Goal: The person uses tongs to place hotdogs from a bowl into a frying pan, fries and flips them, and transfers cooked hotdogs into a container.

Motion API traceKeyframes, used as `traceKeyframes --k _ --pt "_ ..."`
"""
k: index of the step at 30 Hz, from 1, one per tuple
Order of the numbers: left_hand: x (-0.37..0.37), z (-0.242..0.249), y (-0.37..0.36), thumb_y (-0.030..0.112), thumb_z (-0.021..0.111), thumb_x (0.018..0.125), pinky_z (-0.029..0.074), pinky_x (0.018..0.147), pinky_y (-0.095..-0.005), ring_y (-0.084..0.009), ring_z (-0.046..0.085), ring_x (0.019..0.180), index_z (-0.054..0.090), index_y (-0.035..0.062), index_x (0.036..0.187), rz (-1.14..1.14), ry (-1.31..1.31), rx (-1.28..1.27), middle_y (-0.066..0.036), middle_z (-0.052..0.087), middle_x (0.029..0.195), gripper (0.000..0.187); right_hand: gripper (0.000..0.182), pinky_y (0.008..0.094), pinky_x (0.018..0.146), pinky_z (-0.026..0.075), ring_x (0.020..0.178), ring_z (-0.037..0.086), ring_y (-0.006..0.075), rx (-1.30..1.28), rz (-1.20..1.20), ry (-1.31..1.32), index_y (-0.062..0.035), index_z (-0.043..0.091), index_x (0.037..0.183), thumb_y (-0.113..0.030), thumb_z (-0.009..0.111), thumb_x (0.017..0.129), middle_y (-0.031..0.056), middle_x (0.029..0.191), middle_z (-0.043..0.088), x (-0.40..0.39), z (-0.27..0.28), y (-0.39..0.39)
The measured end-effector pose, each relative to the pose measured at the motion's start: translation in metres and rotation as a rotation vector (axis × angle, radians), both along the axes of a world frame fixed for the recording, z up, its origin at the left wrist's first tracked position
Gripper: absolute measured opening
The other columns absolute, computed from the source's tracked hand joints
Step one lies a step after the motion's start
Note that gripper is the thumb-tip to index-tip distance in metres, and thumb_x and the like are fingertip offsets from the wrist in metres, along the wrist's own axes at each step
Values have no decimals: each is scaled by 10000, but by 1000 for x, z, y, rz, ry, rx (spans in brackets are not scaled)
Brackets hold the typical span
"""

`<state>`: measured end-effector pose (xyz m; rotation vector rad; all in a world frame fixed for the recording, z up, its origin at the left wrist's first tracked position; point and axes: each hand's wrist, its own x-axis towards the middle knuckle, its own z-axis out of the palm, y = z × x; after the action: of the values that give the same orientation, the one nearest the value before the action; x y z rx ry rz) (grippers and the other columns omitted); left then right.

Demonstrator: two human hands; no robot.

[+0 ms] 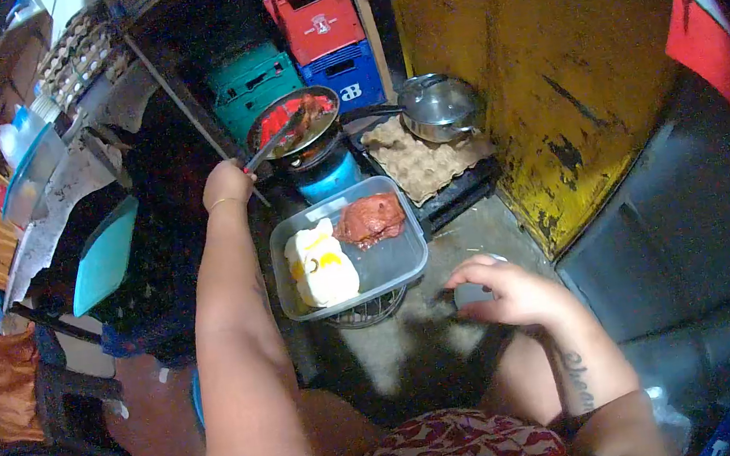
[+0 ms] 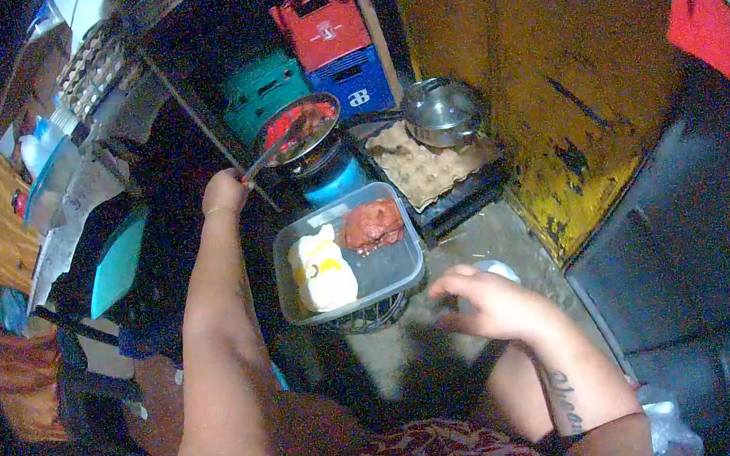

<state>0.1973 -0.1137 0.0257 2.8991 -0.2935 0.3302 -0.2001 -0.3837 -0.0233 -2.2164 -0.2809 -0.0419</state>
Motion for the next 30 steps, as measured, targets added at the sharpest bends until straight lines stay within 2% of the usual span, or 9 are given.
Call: traceKeyframes --k 3,6,9,11,15,20,25,27,30 --pt "-14 17 0 243 744 817 520 847 -456 -333 653 1029 697 115 1073 39 143 -29 -139 698 1080 290 414 386 967 440 1129 557 310 -22 1 -6 -60 618 1165 -153 760 787 118 1160 620 -4 2 0" --pt "-18 19 4 248 749 815 520 847 -454 -331 653 1029 701 119 1069 30 46 17 -142 696 1084 289 405 383 963 440 1121 558 311 -37 9 -20 -65 619 1161 -173 765 798 119 1154 618 -8 -2 -2" --pt "-40 31 2 253 745 818 520 849 -453 -331 652 1031 704 128 1059 59 21 18 -143 695 1086 275 414 408 932 483 1081 589 351 -69 -5 -45 -64 618 1154 -221 765 800 169 1122 622 -10 1 -1" --pt "-46 30 5 249 736 825 519 847 -455 -332 653 1027 704 130 1060 47 6 39 -143 696 1082 265 400 383 961 441 1116 557 308 -36 -27 29 -63 613 1169 -229 746 831 123 1141 614 -12 0 0" --pt "-53 25 9 240 712 841 517 840 -458 -337 657 1012 706 131 1052 8 60 5 -144 699 1068 237 416 387 935 460 1070 565 305 -30 -26 28 -55 610 1179 -259 735 839 145 1120 606 -16 2 5" --pt "-81 28 15 241 717 830 518 807 -447 -338 666 963 711 119 1012 6 -20 70 -140 709 1003 220 403 373 893 480 1006 594 269 -9 -33 8 -58 612 1176 -252 733 844 133 1078 614 -20 2 5" --pt "-120 38 39 260 744 806 518 795 -432 -331 673 925 714 104 1019 -14 -41 -48 -147 711 968 265 389 372 894 481 1008 599 270 -6 -62 43 -63 612 1179 -230 729 847 134 1089 616 -22 -4 3" --pt "-136 34 52 258 750 800 519 799 -430 -331 674 922 715 101 1028 -54 -54 -44 -152 710 966 279 417 411 902 503 1042 617 340 -13 -55 -1 -63 621 1160 -276 743 823 185 1118 633 -22 -6 2" --pt "-147 15 66 249 759 791 522 811 -427 -336 674 923 718 96 1044 -124 -51 -35 -155 711 969 299 417 412 895 505 1031 621 342 -34 -69 47 -62 622 1160 -278 739 824 187 1114 637 -25 -1 5"
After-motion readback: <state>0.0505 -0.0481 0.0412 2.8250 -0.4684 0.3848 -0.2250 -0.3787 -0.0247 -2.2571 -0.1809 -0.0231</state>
